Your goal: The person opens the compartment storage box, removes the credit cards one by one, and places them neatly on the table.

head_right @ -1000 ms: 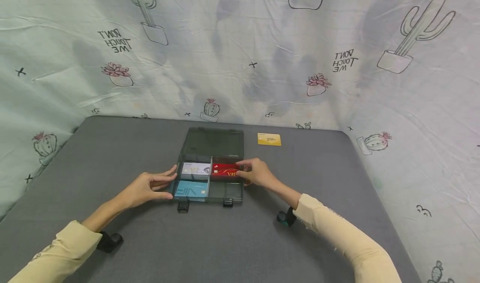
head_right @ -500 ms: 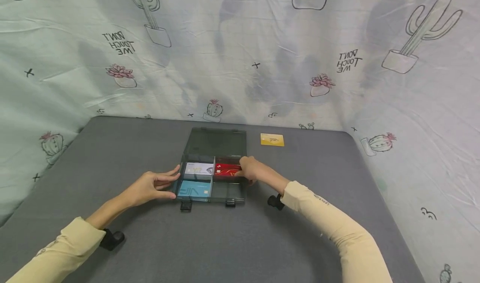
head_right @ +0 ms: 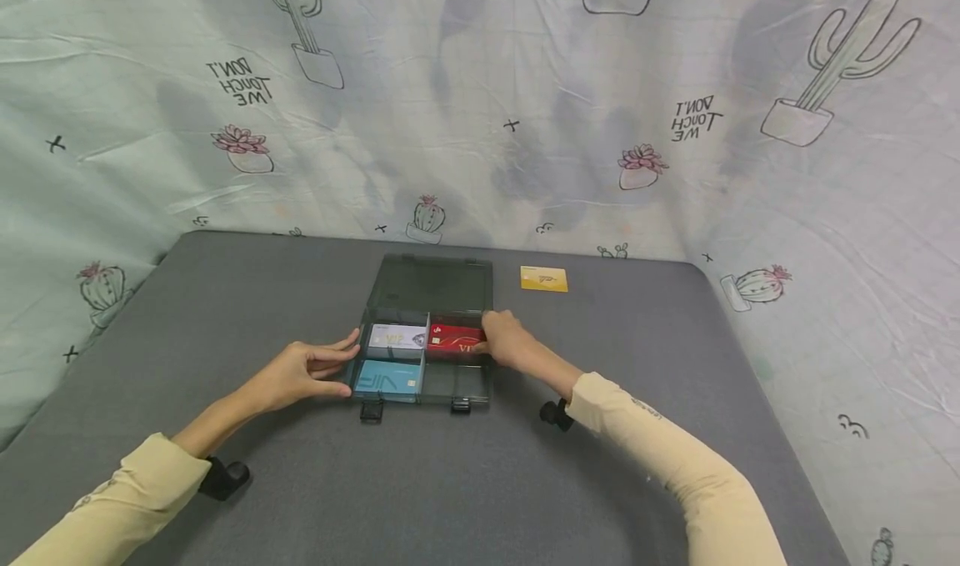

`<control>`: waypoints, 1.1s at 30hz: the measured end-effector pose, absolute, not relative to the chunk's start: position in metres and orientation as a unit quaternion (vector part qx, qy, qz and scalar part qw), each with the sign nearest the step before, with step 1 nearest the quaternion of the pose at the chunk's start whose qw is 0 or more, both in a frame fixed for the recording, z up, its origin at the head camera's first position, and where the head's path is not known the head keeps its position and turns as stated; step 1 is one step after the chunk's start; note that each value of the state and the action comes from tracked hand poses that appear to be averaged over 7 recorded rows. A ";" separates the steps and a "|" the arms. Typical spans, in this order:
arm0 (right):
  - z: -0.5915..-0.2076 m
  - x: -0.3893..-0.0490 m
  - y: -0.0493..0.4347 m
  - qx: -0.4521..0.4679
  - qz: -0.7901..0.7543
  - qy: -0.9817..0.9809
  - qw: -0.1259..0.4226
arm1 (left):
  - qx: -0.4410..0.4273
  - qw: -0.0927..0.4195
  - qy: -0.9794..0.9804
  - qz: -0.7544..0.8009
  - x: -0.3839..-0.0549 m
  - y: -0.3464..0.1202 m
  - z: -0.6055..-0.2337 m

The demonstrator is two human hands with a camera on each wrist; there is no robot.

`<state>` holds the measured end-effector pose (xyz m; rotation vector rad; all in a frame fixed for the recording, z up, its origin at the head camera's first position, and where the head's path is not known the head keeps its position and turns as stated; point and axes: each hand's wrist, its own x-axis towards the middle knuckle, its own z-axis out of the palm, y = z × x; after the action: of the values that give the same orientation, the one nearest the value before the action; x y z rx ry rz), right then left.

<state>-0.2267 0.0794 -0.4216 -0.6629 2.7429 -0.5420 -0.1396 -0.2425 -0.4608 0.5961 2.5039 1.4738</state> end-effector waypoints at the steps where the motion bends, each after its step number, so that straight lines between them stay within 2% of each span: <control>1: -0.423 -0.225 0.080 -0.236 -0.192 0.945 0.120 | 0.200 0.087 0.841 0.495 -0.140 -0.243 -0.461; 10: -0.433 -0.214 0.085 -0.278 -0.135 0.949 -0.062 | 0.205 0.088 0.842 0.491 -0.139 -0.242 -0.459; 14: -0.435 -0.210 0.085 -0.307 -0.108 0.939 -0.109 | 0.208 0.093 0.840 0.493 -0.139 -0.242 -0.458; 16: -0.434 -0.209 0.086 -0.331 -0.129 0.929 -0.102 | 0.206 0.094 0.840 0.493 -0.138 -0.242 -0.458; 21: -0.431 -0.214 0.089 -0.377 -0.231 0.896 -0.042 | 0.199 0.094 0.843 0.491 -0.138 -0.243 -0.456; 25: -0.434 -0.223 0.094 -0.392 -0.281 0.876 -0.027 | 0.197 0.095 0.843 0.492 -0.139 -0.243 -0.453; 29: -0.435 -0.234 0.101 -0.370 -0.337 0.866 0.006 | 0.198 0.097 0.841 0.493 -0.140 -0.242 -0.452; 33: -0.432 -0.239 0.106 -0.322 -0.389 0.861 0.066 | 0.198 0.100 0.839 0.497 -0.141 -0.243 -0.451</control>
<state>-0.2390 0.1062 -0.4317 -0.9718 2.5965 -1.1727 -0.1406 -0.2427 -0.4506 0.5864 2.4795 1.4707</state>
